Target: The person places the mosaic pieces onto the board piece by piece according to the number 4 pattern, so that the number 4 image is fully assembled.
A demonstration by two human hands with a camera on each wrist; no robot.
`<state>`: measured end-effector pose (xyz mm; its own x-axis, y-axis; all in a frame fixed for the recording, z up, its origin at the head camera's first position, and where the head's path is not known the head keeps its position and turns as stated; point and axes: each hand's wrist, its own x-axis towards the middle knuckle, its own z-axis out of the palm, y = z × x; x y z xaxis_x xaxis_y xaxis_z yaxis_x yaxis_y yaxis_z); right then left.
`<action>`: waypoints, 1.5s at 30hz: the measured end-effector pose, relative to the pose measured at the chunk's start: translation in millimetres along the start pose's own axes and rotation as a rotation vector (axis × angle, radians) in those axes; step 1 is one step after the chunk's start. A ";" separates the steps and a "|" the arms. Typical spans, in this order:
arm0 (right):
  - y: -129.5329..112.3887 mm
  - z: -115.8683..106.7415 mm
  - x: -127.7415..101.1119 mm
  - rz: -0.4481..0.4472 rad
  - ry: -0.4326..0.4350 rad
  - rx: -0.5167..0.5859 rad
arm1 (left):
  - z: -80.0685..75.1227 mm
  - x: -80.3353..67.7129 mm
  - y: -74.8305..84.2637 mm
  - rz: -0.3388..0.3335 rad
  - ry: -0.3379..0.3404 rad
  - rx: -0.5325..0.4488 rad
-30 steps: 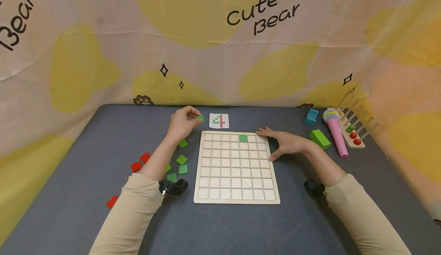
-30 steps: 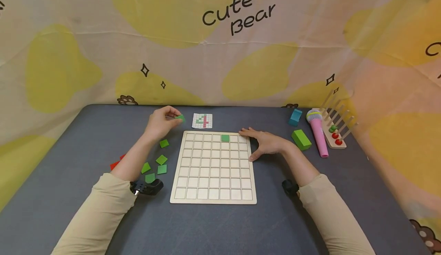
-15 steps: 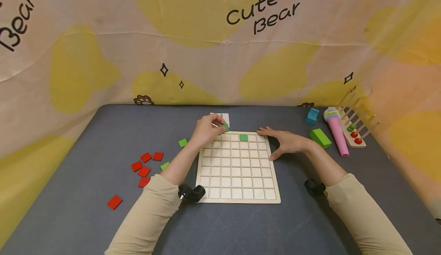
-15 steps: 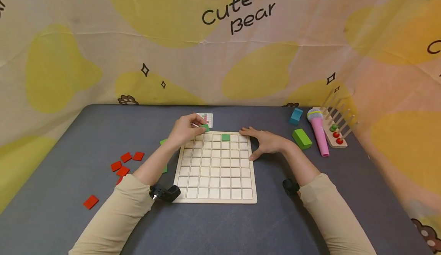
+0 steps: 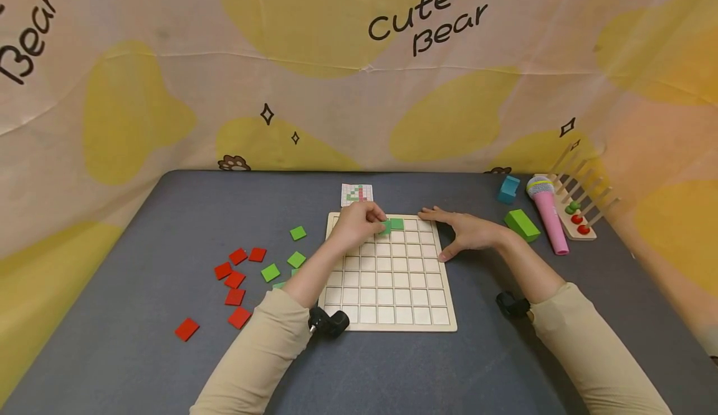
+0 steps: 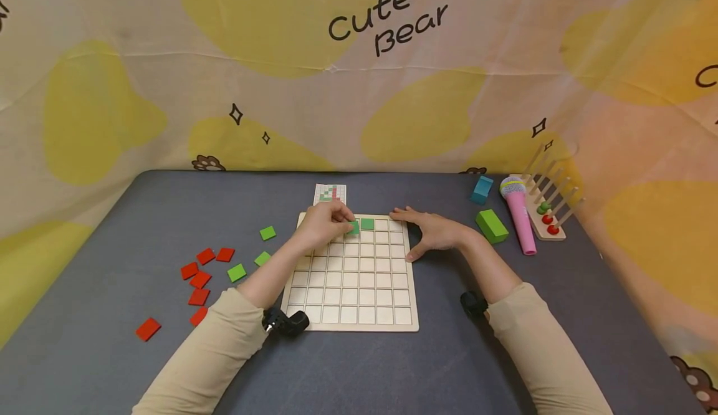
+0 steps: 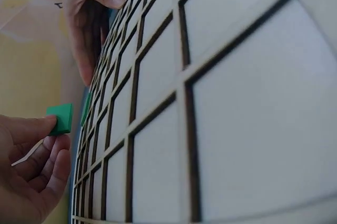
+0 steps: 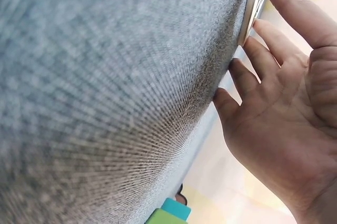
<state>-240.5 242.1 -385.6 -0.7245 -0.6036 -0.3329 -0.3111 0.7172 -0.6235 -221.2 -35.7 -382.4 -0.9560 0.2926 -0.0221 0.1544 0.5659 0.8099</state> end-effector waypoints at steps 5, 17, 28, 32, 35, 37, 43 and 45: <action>-0.3 -0.1 0.1 0.008 -0.002 -0.004 | 3.6 -1.1 -1.7 -0.001 -0.010 0.044; -0.7 0.6 0.8 0.004 0.000 -0.003 | 8.6 0.2 -7.4 0.036 0.009 0.125; -1.5 0.9 -0.6 -0.001 0.001 0.009 | 9.2 0.2 -9.8 0.024 0.024 0.124; -2.2 0.6 -1.1 -0.001 0.004 0.012 | 8.7 0.5 -9.7 0.011 0.024 0.136; -2.4 0.5 -1.2 -0.001 0.006 0.012 | 8.3 0.3 -9.3 0.012 0.023 0.145; -2.2 0.5 -1.3 0.000 0.004 0.011 | 8.3 0.2 -8.8 0.013 0.020 0.150; -0.9 0.9 -1.2 -0.004 0.004 0.016 | 8.5 0.5 -8.8 0.033 0.029 0.182; -0.5 1.2 -1.1 -0.006 0.004 0.017 | 8.5 1.1 -8.6 0.043 0.036 0.196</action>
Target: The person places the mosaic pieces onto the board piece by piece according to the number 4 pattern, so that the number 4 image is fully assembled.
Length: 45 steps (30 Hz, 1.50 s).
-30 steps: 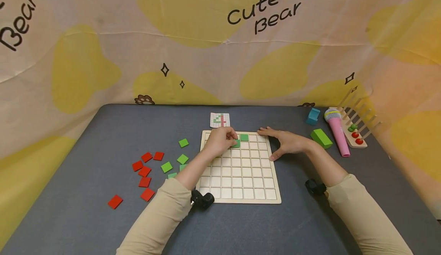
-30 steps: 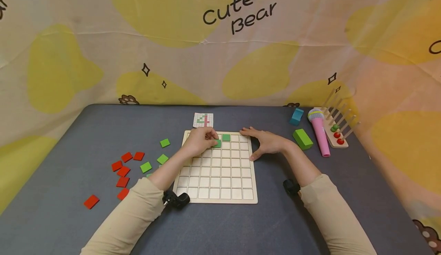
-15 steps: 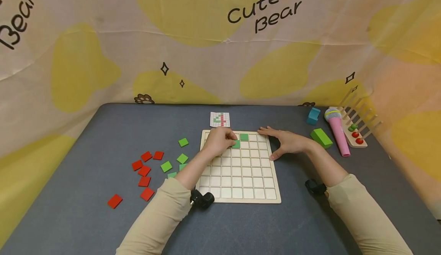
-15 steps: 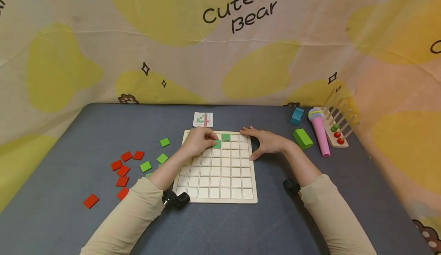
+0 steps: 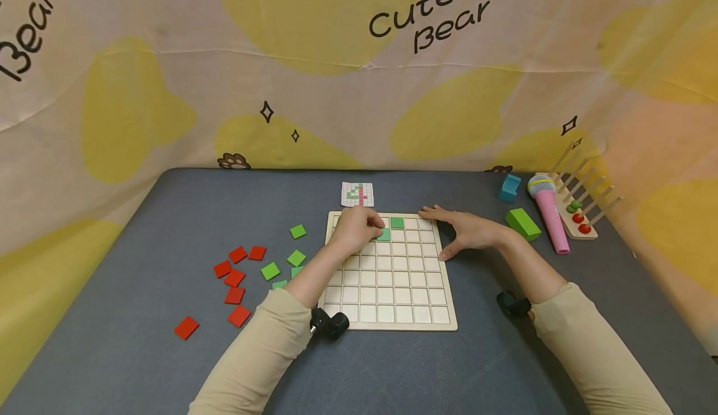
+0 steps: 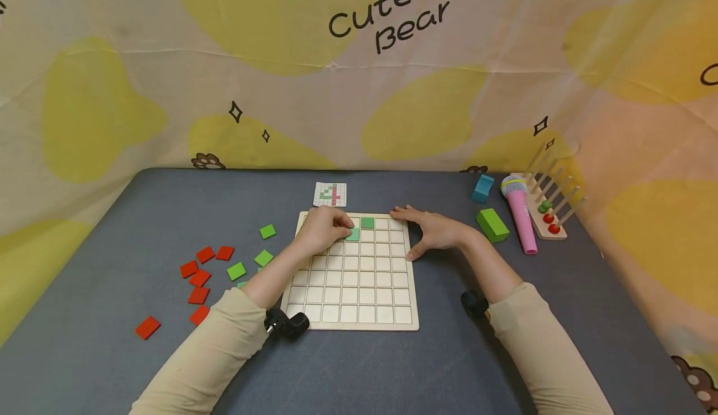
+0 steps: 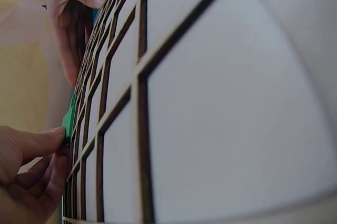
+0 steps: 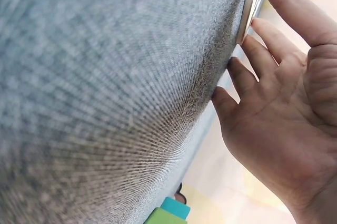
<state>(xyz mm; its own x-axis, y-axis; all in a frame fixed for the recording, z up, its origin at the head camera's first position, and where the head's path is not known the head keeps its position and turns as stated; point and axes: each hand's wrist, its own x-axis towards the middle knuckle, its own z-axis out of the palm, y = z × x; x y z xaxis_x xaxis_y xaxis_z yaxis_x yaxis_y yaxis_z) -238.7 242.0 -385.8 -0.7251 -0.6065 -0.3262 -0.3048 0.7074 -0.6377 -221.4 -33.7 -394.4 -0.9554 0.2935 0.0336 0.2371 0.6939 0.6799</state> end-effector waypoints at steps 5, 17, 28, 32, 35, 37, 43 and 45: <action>-0.1 0.0 -0.4 0.002 -0.002 0.000 | -0.4 1.0 1.4 0.005 0.010 0.028; -1.8 -0.3 0.2 0.007 -0.002 -0.006 | -12.2 -1.7 1.4 0.045 -0.055 0.002; 0.0 -0.2 0.0 0.014 0.004 -0.004 | -63.6 -22.7 -9.3 0.037 -0.083 -0.036; 0.2 0.3 0.2 0.013 0.004 -0.005 | -80.9 -36.0 -18.4 0.028 -0.099 -0.040; -0.6 0.6 0.5 0.012 0.004 -0.010 | -93.2 -46.4 -25.8 0.011 -0.108 -0.034; -0.9 0.7 0.6 0.011 0.004 -0.012 | -100.4 -52.4 -32.1 0.012 -0.106 -0.025; 0.4 0.5 0.4 0.011 0.006 -0.017 | -117.6 -61.4 -52.2 0.000 -0.084 -0.001; 0.5 0.4 0.3 0.012 0.007 -0.017 | -120.6 -61.2 -58.3 -0.010 -0.070 0.015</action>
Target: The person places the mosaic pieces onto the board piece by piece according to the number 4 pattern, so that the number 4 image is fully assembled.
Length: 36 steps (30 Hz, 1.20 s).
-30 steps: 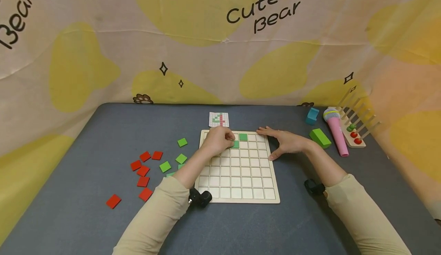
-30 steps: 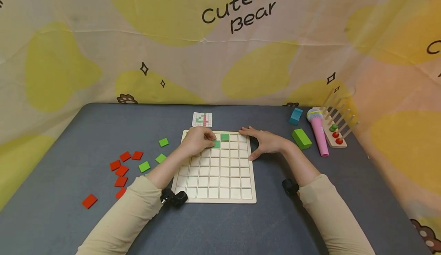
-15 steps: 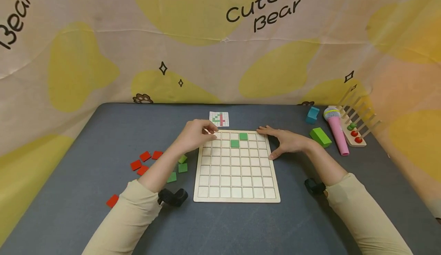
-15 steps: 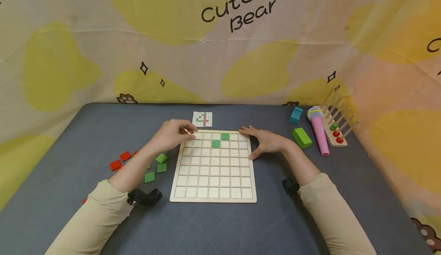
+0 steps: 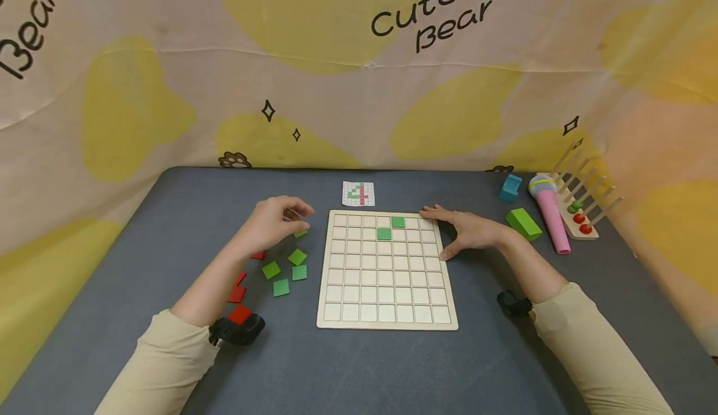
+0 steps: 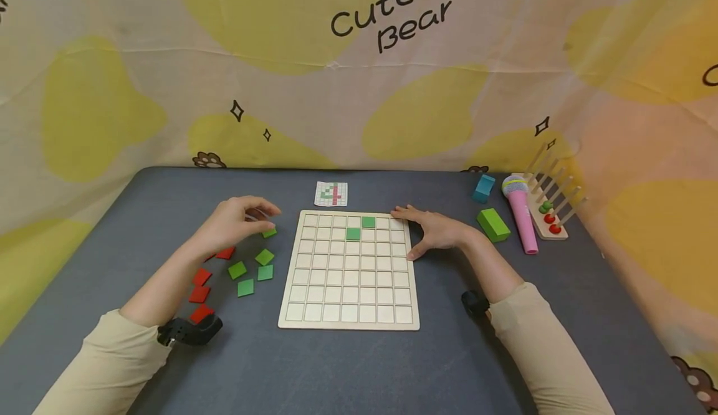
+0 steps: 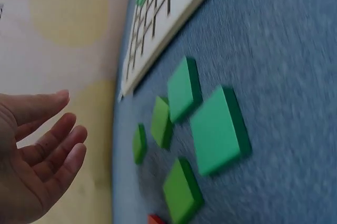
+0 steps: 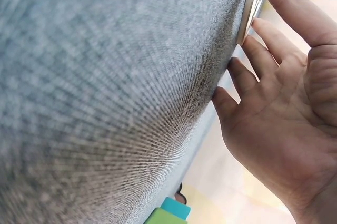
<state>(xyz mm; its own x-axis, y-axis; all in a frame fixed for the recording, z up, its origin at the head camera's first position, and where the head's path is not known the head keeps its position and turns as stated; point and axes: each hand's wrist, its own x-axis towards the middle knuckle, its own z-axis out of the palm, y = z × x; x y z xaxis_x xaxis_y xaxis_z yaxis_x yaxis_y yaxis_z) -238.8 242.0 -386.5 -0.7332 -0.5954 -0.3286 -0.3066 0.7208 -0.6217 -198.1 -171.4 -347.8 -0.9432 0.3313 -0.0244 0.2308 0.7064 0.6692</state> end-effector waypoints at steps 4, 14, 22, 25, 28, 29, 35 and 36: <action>-0.3 -0.1 -0.3 0.002 0.001 -0.003 | -1.7 3.3 -12.2 -0.020 0.025 0.036; -2.4 0.3 1.0 -0.001 0.002 -0.007 | -1.9 9.9 -36.0 -0.044 -0.057 0.098; -3.2 0.7 0.6 0.001 0.000 0.008 | -1.9 14.3 -45.0 -0.042 -0.165 0.106; -3.8 0.4 -0.2 0.001 0.000 0.007 | -1.0 15.2 -46.2 -0.034 -0.176 0.100; -3.6 -0.1 -0.6 0.001 0.002 0.006 | 0.9 15.5 -47.3 -0.004 -0.166 0.099; -3.2 -0.2 -0.7 0.001 0.002 0.008 | 1.9 15.7 -47.8 0.006 -0.159 0.099; -2.2 -0.3 -0.3 0.005 0.001 0.004 | 6.1 14.7 -48.6 0.038 -0.127 0.104; -2.3 -0.2 -0.3 0.005 0.000 0.004 | 6.6 14.5 -48.6 0.037 -0.123 0.103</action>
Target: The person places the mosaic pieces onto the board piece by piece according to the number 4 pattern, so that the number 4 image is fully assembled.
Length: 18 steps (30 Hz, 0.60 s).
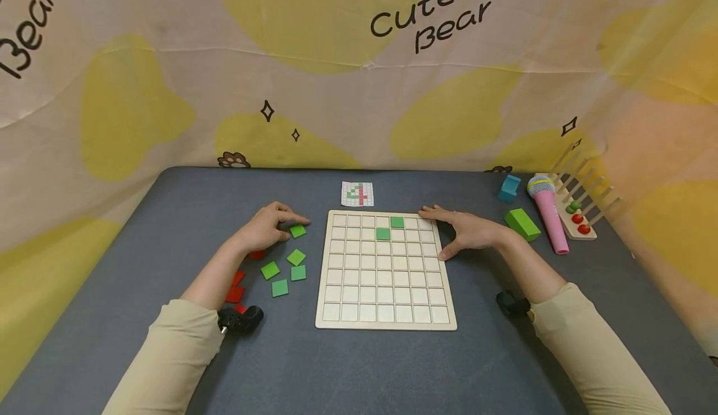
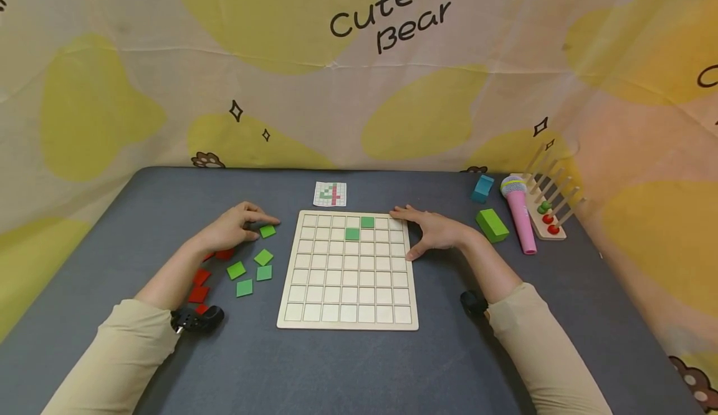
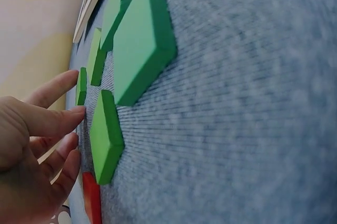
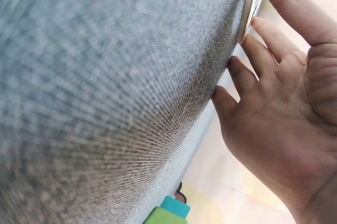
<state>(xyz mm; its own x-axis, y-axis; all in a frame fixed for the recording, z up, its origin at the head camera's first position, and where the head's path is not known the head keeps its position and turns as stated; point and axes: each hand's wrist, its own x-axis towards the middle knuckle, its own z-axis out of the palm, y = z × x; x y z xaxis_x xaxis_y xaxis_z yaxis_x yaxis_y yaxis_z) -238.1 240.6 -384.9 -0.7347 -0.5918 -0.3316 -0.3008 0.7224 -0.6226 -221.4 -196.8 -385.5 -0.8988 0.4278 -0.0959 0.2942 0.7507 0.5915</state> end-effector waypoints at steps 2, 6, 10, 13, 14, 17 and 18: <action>0.2 0.0 0.0 -0.003 0.000 0.000 | 1.2 0.2 0.0 -0.001 0.010 0.006; 0.7 0.1 0.1 -0.009 0.000 0.002 | 3.0 0.8 0.4 -0.010 0.030 0.012; 1.2 0.2 -0.2 -0.013 0.004 -0.001 | 4.6 1.0 0.0 -0.046 0.040 -0.011; 1.8 0.2 -0.2 -0.016 0.004 -0.002 | 5.1 1.5 -0.6 -0.063 0.050 -0.019; 1.8 0.3 -0.1 -0.017 0.003 -0.001 | 5.1 1.7 -0.8 -0.064 0.053 -0.015; 2.1 0.6 0.1 -0.014 -0.002 0.001 | 4.8 2.8 -1.4 -0.061 0.071 0.016; 2.5 0.7 0.1 -0.016 -0.002 0.001 | 4.5 3.1 -1.0 -0.067 0.076 0.023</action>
<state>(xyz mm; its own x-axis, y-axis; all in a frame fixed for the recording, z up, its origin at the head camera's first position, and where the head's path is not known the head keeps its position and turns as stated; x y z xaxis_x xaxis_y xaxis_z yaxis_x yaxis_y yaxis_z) -238.5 242.1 -386.9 -0.7285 -0.6040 -0.3231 -0.3120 0.7125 -0.6285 -223.1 -194.0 -390.0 -0.9383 0.3380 -0.0730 0.2397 0.7880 0.5671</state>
